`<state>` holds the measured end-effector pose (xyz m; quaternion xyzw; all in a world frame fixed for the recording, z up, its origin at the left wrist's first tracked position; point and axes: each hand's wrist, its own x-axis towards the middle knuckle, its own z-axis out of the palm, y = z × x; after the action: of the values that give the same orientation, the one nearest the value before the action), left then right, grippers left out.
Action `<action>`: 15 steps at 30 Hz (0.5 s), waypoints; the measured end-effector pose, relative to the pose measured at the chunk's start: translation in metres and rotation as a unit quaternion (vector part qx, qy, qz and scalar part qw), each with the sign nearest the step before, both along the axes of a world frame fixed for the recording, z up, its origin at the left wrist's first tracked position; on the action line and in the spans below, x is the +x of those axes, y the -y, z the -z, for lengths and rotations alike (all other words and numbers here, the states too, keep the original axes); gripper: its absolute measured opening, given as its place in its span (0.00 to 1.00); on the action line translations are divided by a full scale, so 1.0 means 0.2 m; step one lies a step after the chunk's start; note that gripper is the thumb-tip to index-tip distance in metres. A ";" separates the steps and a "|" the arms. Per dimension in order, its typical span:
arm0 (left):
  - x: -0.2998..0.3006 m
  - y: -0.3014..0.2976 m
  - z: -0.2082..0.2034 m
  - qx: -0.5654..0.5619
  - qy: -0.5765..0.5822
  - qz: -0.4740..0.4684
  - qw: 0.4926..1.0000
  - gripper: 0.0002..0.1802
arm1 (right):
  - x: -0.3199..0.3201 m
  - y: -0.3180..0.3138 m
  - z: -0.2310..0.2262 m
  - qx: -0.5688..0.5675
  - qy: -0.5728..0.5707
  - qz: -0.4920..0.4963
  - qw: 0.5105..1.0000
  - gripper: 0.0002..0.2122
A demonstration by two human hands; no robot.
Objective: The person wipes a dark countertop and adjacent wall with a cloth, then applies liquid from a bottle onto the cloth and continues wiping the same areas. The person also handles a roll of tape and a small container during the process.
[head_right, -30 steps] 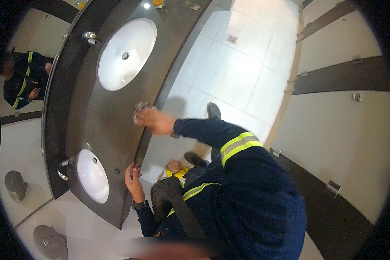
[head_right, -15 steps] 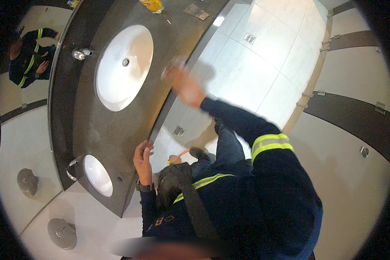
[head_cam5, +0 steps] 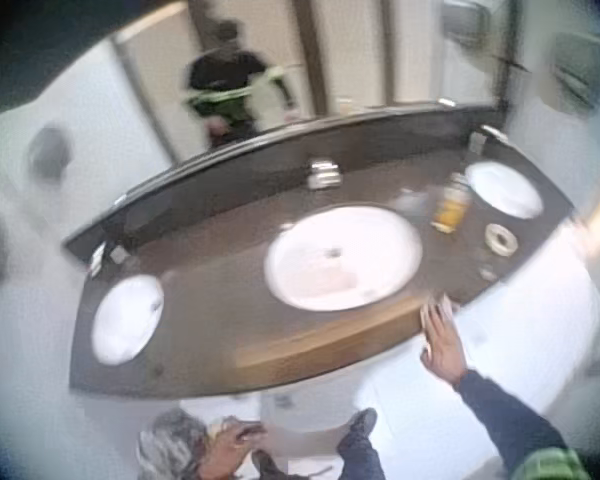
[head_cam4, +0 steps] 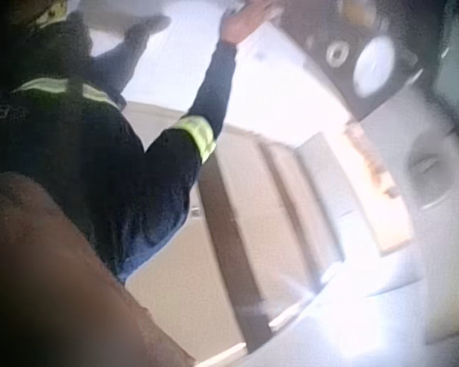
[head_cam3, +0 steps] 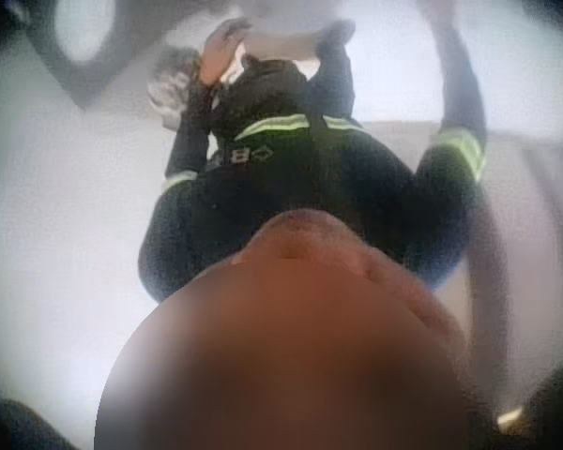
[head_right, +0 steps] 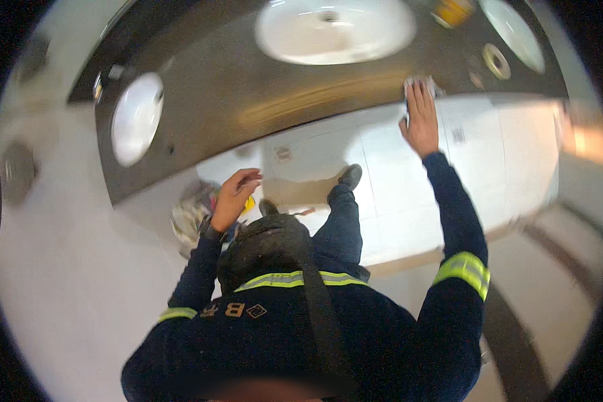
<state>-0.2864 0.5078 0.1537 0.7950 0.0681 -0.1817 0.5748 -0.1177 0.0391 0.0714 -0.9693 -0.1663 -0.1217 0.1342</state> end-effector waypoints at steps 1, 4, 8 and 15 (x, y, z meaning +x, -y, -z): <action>-0.08 -0.05 0.05 -0.004 -0.003 -0.017 1.000 0.18 | -0.06 -0.17 -0.01 0.003 -0.015 -0.023 1.000 0.43; -0.39 -0.28 0.15 -0.024 -0.009 -0.061 0.998 0.17 | -0.25 -0.81 0.00 0.008 -0.047 -0.093 0.995 0.44; -0.73 -0.60 0.22 -0.064 0.008 -0.177 0.982 0.17 | -0.45 -1.60 0.06 -0.012 -0.046 -0.213 0.976 0.46; -1.42 -1.05 0.21 -0.121 -0.046 -0.404 0.905 0.18 | -0.80 -2.95 -0.06 0.003 -0.057 -0.382 0.922 0.43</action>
<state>-0.5695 0.7179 0.1119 0.6145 0.3874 0.0236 0.6868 -0.2779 0.6291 0.0826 -0.8369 -0.5159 -0.0060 0.1829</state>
